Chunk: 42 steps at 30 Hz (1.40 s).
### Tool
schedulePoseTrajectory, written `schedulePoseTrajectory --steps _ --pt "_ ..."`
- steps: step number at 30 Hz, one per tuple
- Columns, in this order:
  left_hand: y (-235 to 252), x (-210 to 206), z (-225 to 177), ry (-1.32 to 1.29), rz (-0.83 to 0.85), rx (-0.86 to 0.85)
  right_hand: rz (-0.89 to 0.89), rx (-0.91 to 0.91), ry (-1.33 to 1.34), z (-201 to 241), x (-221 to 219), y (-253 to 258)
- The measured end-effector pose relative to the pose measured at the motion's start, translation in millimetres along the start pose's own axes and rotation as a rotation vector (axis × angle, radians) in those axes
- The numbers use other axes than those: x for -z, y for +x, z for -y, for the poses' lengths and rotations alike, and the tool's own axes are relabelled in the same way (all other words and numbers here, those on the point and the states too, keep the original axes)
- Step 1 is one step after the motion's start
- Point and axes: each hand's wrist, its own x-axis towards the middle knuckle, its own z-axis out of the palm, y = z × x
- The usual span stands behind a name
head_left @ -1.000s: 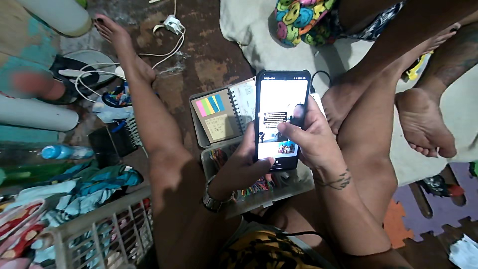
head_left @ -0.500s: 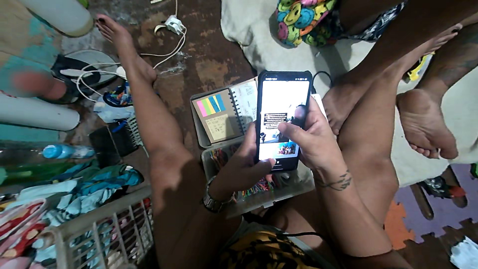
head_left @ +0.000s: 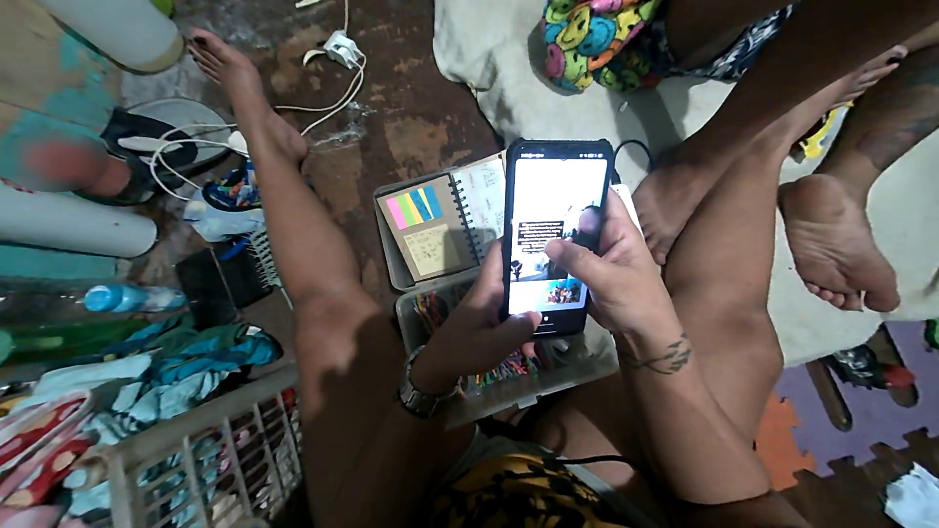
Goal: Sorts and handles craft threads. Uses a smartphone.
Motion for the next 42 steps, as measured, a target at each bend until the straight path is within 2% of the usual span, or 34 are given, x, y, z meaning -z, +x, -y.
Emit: schedulePoseTrajectory --steps 7,15,33,42 --pt "-0.1 0.0 0.5 0.004 -0.005 -0.001 0.016 0.006 0.012 0.3 1.1 -0.1" --pt "-1.9 0.5 4.1 -0.116 -0.061 0.023 0.096 -0.004 0.222 -1.3 3.7 0.0" --pt "-4.6 -0.1 -0.6 -0.187 -0.16 0.029 0.224 -0.051 0.414 -8.8 4.4 0.1" --pt "-3.6 13.8 10.7 -0.179 -0.183 0.023 0.264 -0.071 0.324 -9.0 0.2 -0.8"
